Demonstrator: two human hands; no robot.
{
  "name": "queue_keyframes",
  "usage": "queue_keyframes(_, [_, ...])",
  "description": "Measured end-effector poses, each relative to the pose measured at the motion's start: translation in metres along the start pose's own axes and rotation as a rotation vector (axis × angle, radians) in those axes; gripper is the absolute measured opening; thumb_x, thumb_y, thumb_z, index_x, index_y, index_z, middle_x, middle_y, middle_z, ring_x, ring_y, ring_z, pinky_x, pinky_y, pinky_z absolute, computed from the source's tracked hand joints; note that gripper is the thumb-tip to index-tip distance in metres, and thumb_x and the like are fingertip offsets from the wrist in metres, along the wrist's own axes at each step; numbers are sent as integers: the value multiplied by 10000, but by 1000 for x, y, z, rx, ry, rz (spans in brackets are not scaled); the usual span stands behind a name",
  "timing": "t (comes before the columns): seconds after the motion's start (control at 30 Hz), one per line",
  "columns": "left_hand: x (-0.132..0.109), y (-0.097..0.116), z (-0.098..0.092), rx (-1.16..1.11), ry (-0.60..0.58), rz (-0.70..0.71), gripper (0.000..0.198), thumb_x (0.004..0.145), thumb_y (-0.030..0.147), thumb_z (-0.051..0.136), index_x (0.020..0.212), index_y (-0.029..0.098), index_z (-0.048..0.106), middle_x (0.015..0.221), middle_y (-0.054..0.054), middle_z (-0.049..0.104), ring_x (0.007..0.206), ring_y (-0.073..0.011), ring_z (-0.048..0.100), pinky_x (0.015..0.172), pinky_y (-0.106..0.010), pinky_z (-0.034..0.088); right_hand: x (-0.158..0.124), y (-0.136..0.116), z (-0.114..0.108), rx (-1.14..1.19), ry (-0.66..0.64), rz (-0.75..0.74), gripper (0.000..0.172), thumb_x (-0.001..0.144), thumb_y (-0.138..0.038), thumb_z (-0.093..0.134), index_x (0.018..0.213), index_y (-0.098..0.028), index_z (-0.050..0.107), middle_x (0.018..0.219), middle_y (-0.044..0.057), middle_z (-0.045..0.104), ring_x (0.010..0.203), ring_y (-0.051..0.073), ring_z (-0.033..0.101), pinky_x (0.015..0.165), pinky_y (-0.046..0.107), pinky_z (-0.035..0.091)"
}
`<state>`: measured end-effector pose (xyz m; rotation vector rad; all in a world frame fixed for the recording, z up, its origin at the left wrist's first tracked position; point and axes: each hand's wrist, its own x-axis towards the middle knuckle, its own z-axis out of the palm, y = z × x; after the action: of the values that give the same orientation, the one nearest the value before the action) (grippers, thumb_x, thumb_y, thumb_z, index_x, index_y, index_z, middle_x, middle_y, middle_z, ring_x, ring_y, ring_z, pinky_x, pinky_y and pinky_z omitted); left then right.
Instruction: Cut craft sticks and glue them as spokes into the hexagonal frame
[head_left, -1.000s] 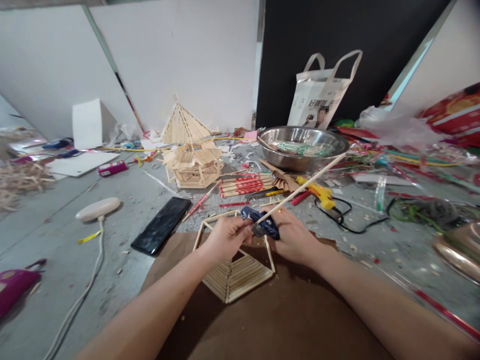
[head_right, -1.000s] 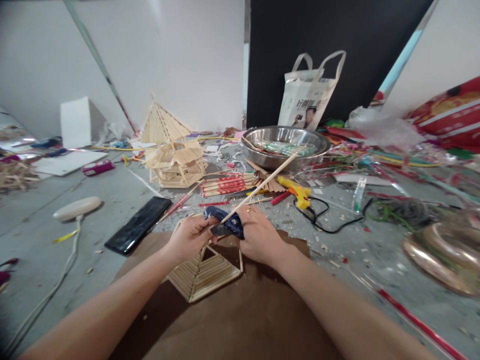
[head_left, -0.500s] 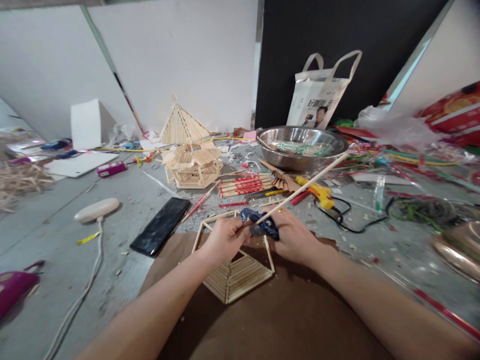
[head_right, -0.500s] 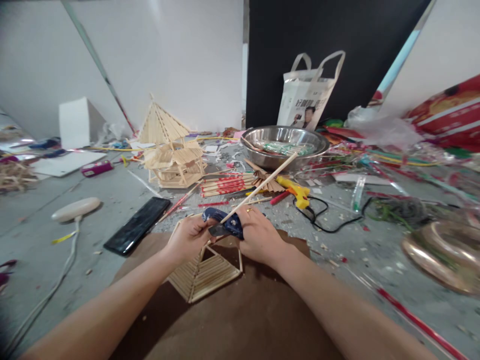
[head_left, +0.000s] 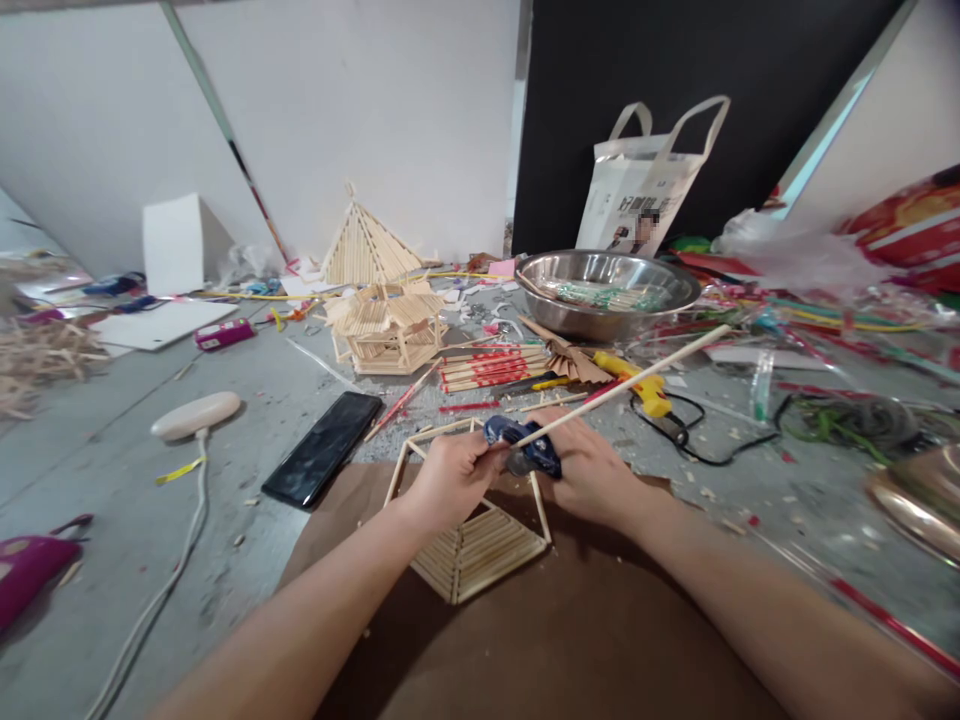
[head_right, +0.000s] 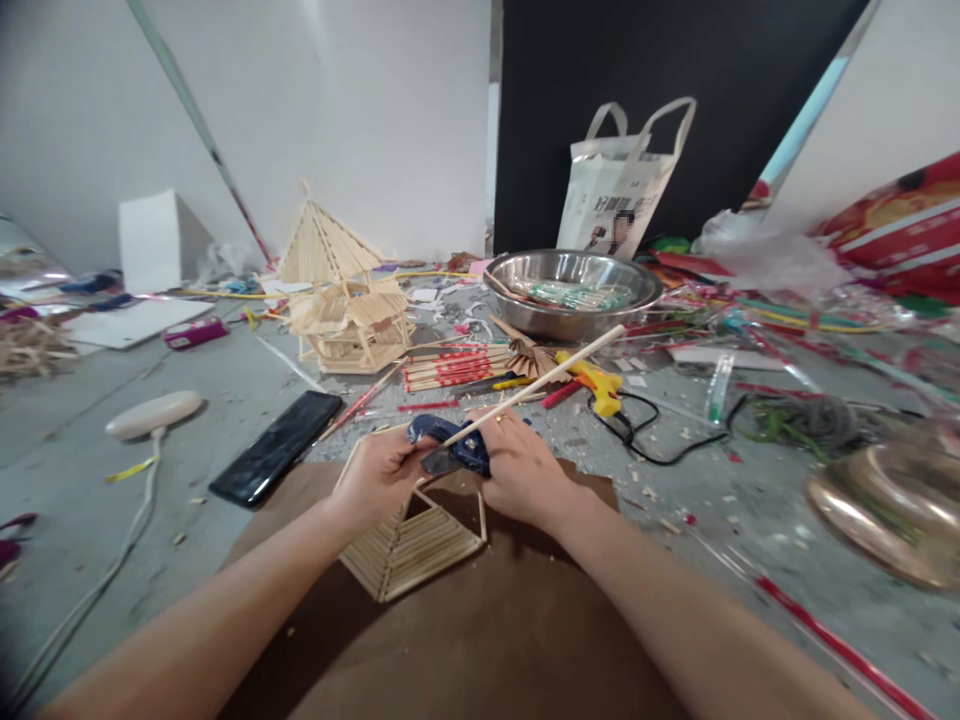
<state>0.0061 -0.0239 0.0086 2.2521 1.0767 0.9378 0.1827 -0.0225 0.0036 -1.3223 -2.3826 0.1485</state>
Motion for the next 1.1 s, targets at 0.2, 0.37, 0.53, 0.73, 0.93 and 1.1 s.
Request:
queue_keyframes(0.2, [0, -1, -1, -7, -2, -37, 163, 742, 181, 434, 680, 121, 571, 671, -25, 598, 615, -104, 518, 554, -186, 362, -1, 1, 1, -2, 17, 0, 451, 680, -303, 466, 1089, -119, 421, 1094, 132, 485, 1022, 231, 412, 885, 370, 321])
queue_keyframes(0.37, [0, -1, -1, -8, -6, -41, 175, 746, 188, 431, 657, 121, 565, 642, -16, 585, 594, -93, 505, 536, -178, 353, -1, 2, 2, 14, 26, -9, 458, 662, -260, 485, 1099, -146, 404, 1105, 124, 474, 1048, 233, 401, 891, 375, 319])
queue_keyframes(0.53, [1, 1, -2, -14, -1, 13, 179, 742, 157, 424, 644, 129, 571, 541, 14, 535, 510, -65, 466, 481, -156, 325, 0, 3, 2, 40, 26, -29, 447, 625, -187, 491, 1064, -158, 413, 1064, 107, 489, 1026, 227, 413, 878, 369, 333])
queue_keyframes(0.73, [0, 0, -2, -18, -3, 30, 185, 738, 138, 415, 631, 126, 565, 512, 18, 519, 485, -58, 458, 465, -153, 319, 1, 4, 1, 42, 26, -23, 458, 615, -171, 489, 1066, -178, 409, 1061, 94, 492, 1016, 225, 424, 871, 372, 336])
queue_keyframes(0.93, [0, -1, -1, -31, -5, 45, 193, 743, 137, 414, 612, 117, 553, 500, 22, 491, 477, -51, 438, 459, -151, 307, -1, 4, 2, -1, 26, -30, 447, 632, -196, 487, 1069, -132, 418, 1055, 122, 503, 1014, 228, 423, 866, 361, 337])
queue_keyframes(1.1, [1, 1, -1, -17, 35, 62, 149, 734, 145, 450, 673, 119, 583, 534, 21, 511, 503, -52, 443, 474, -147, 316, 0, 3, 2, -23, 30, -20, 457, 642, -219, 484, 1082, -121, 413, 1085, 129, 495, 1028, 230, 416, 875, 357, 331])
